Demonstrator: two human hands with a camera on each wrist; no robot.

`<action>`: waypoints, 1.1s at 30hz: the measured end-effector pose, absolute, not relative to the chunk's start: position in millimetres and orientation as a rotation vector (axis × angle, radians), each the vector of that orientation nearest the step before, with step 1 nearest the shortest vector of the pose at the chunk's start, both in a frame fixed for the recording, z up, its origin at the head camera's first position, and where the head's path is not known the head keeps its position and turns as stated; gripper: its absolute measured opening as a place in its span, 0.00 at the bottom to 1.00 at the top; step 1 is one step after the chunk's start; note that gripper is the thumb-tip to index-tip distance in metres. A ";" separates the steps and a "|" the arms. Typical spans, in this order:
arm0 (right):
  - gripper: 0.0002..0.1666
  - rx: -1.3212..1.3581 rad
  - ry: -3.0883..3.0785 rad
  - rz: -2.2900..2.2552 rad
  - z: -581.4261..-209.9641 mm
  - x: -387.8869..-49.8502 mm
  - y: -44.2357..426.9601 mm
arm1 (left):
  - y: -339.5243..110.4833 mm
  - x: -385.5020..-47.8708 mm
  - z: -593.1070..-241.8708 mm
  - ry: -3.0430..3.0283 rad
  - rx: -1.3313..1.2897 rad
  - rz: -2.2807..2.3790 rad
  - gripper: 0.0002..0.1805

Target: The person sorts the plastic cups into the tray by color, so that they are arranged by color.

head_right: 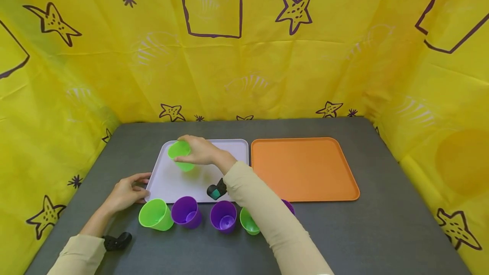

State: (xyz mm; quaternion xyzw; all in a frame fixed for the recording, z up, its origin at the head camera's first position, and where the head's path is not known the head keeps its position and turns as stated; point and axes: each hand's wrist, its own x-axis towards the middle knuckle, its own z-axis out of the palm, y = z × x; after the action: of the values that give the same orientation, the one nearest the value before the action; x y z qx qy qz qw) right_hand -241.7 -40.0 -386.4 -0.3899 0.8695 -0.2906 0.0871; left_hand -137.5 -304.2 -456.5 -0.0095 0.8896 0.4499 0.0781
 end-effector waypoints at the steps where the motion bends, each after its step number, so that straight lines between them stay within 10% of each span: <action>1: 0.38 -1.156 2.591 -0.865 -387.7 -241.9 -42.1 | -304.1 -137.4 -456.6 2.663 -0.027 1.345 0.31; 33: 0.40 -1.205 2.543 -0.690 -404.3 -240.9 -85.4 | -302.7 -137.3 -454.8 2.647 -0.045 1.329 0.32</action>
State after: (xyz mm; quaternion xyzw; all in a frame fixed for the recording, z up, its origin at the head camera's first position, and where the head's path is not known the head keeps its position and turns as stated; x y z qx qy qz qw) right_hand -240.9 -85.4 -404.3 -0.4128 0.8711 -0.2363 0.1220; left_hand -137.3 -302.7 -454.8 -0.0150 0.8900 0.4469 0.0893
